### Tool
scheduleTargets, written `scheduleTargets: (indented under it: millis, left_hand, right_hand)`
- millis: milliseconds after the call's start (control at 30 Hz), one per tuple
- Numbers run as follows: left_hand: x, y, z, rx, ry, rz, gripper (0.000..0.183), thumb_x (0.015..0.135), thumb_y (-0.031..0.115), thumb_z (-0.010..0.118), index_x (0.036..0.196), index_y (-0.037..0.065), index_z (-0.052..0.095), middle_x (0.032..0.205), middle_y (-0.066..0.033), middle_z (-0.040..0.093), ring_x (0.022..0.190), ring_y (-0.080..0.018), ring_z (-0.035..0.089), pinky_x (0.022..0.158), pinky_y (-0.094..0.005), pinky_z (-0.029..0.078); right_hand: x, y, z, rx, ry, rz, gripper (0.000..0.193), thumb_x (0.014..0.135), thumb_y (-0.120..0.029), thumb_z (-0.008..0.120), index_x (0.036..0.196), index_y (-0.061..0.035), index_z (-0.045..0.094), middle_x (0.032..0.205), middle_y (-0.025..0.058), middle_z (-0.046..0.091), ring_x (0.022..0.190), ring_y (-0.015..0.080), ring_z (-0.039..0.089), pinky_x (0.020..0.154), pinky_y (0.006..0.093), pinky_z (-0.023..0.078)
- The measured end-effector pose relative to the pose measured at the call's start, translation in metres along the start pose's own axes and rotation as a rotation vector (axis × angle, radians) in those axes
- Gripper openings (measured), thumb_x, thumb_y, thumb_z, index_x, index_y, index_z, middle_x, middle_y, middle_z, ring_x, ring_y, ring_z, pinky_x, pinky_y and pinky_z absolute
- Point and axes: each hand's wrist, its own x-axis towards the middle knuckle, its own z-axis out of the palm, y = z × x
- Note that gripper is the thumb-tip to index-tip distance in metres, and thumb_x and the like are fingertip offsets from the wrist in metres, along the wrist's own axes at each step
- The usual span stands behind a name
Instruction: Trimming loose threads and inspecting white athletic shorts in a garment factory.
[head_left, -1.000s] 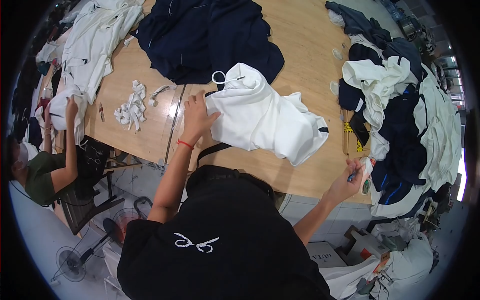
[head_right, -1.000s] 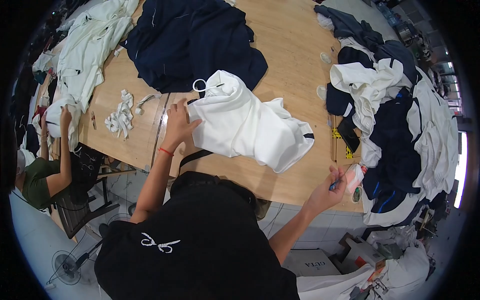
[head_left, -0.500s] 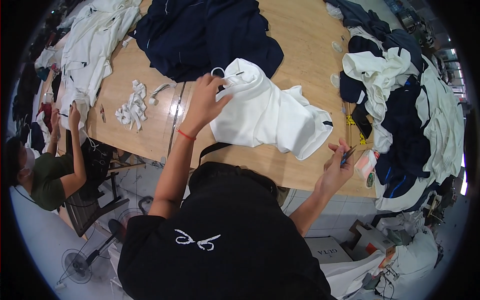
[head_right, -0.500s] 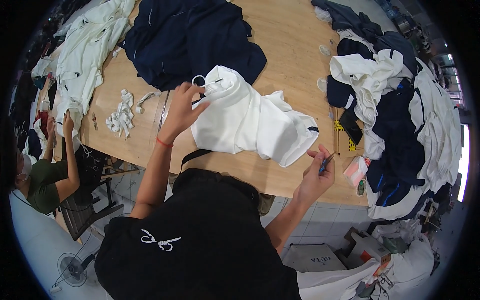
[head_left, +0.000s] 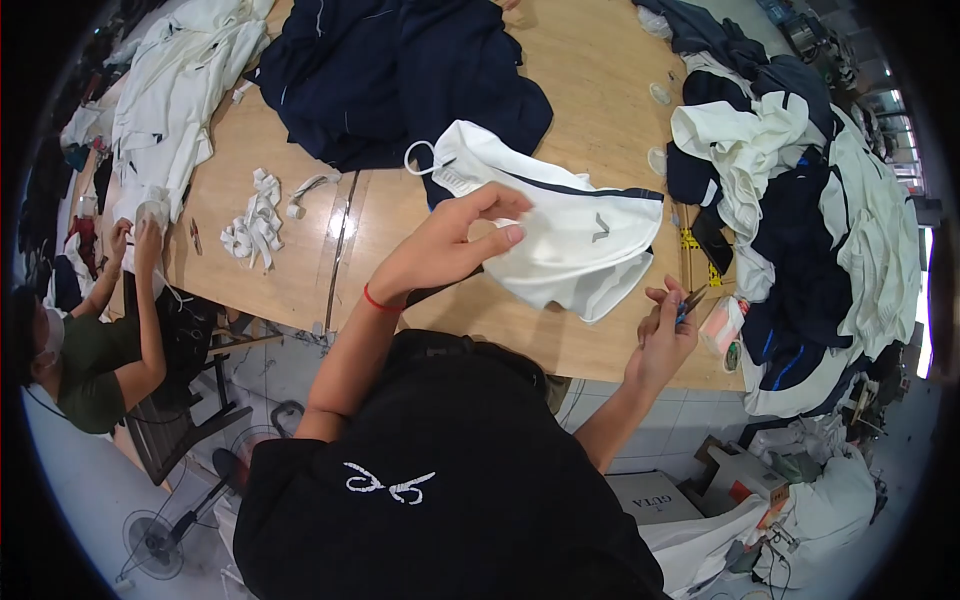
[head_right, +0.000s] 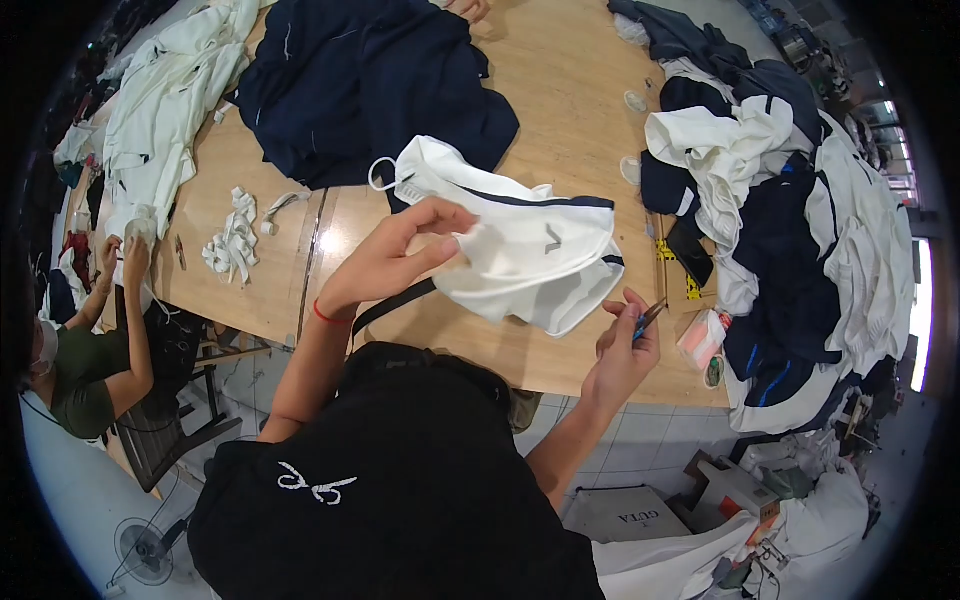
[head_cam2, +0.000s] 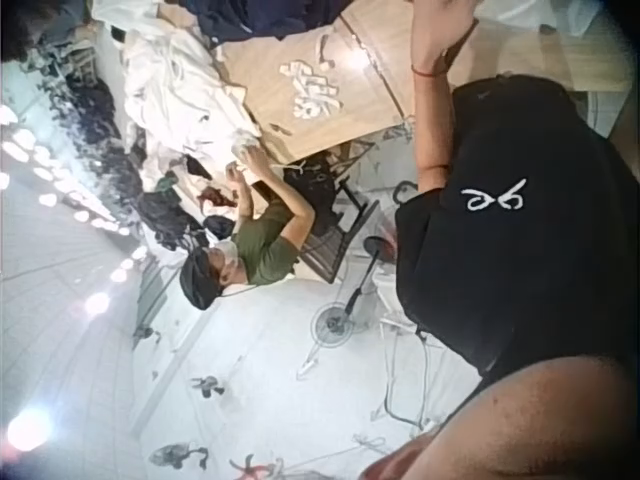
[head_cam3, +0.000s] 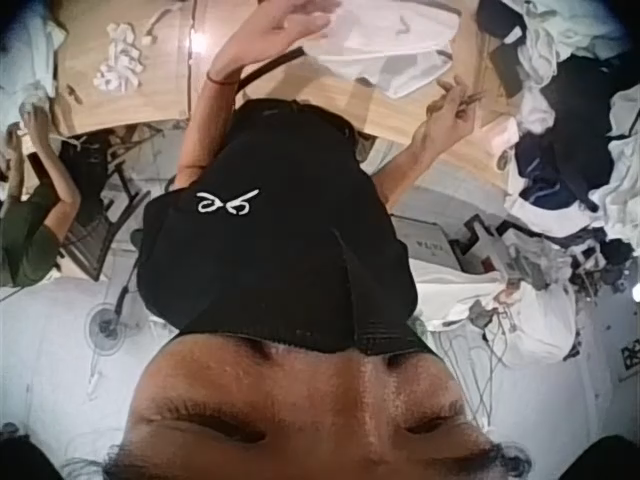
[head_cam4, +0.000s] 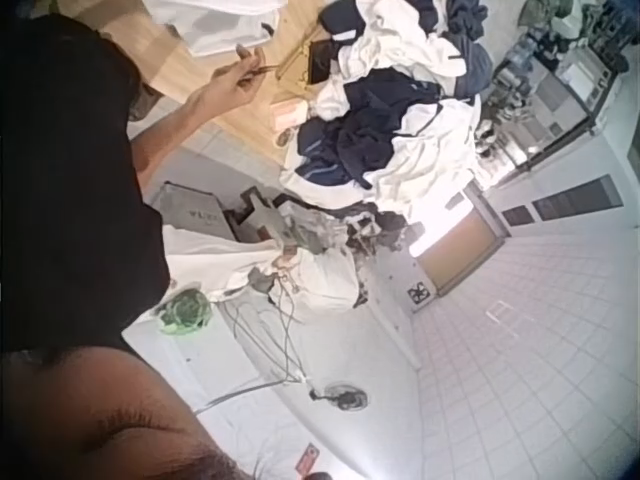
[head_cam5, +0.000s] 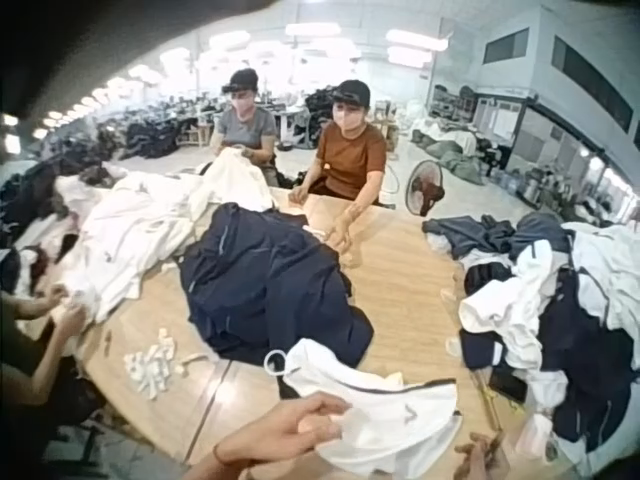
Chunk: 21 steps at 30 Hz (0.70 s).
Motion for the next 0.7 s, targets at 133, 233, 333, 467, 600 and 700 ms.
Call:
scheduleTargets:
  millis: [133, 233, 333, 467, 600, 700]
  left_hand:
    - [-0.016, -0.041, -0.007, 0.457, 0.044, -0.109, 0.021, 0.099, 0.014, 0.074, 0.113, -0.002, 0.073, 0.107, -0.0109, 0.075, 0.101, -0.0186, 0.071, 0.090, -0.0327, 0.055]
    - [-0.027, -0.049, 0.006, 0.315, 0.122, -0.106, 0.017, 0.097, 0.014, 0.075, 0.107, 0.000, 0.075, 0.101, -0.0107, 0.076, 0.090, -0.0200, 0.071, 0.082, -0.0326, 0.056]
    - [-0.025, -0.052, 0.019, 0.262, 0.107, -0.127, 0.017, 0.096, 0.013, 0.076, 0.107, 0.000, 0.075, 0.099, -0.0110, 0.075, 0.087, -0.0194, 0.072, 0.080, -0.0312, 0.056]
    - [-0.013, -0.032, 0.042, 0.264, -0.103, -0.136, 0.017, 0.095, 0.013, 0.076, 0.107, 0.000, 0.074, 0.097, -0.0140, 0.074, 0.086, -0.0241, 0.073, 0.078, -0.0339, 0.056]
    - [-0.017, -0.035, 0.048, 0.310, -0.257, -0.009, 0.021, 0.097, 0.018, 0.075, 0.108, 0.000, 0.073, 0.101, -0.0165, 0.075, 0.089, -0.0293, 0.073, 0.079, -0.0386, 0.057]
    - [-0.026, -0.041, 0.043, 0.314, -0.260, -0.084, 0.023, 0.096, 0.018, 0.075, 0.111, 0.000, 0.073, 0.104, -0.0166, 0.075, 0.093, -0.0297, 0.073, 0.082, -0.0380, 0.057]
  right_hand:
    - [0.006, 0.030, -0.022, -0.049, 0.038, 0.145, 0.026, 0.110, -0.020, 0.063, 0.122, 0.0022, 0.069, 0.095, 0.0094, 0.075, 0.049, -0.0020, 0.034, 0.043, 0.0196, 0.025]
    - [0.004, 0.041, -0.036, -0.122, 0.062, 0.198, 0.023, 0.108, -0.020, 0.064, 0.118, 0.0005, 0.071, 0.092, 0.0072, 0.075, 0.047, -0.0016, 0.033, 0.042, 0.0208, 0.022]
    - [0.011, 0.058, -0.038, -0.198, 0.034, 0.221, 0.022, 0.106, -0.018, 0.067, 0.117, -0.0007, 0.073, 0.091, 0.0040, 0.076, 0.050, -0.0002, 0.036, 0.043, 0.0233, 0.024]
    - [0.032, 0.120, -0.025, -0.203, -0.008, 0.268, 0.026, 0.103, -0.016, 0.072, 0.120, 0.0032, 0.073, 0.099, 0.0063, 0.076, 0.075, 0.0065, 0.058, 0.065, 0.0242, 0.046]
    - [0.032, 0.126, 0.004, -0.117, 0.055, 0.299, 0.031, 0.098, -0.012, 0.077, 0.122, 0.0069, 0.071, 0.108, 0.0082, 0.074, 0.094, 0.0139, 0.067, 0.087, 0.0265, 0.053]
    - [0.030, 0.128, 0.014, -0.147, 0.040, 0.181, 0.032, 0.098, -0.012, 0.078, 0.125, 0.0039, 0.070, 0.098, 0.0015, 0.071, 0.063, 0.0028, 0.050, 0.053, 0.0215, 0.037]
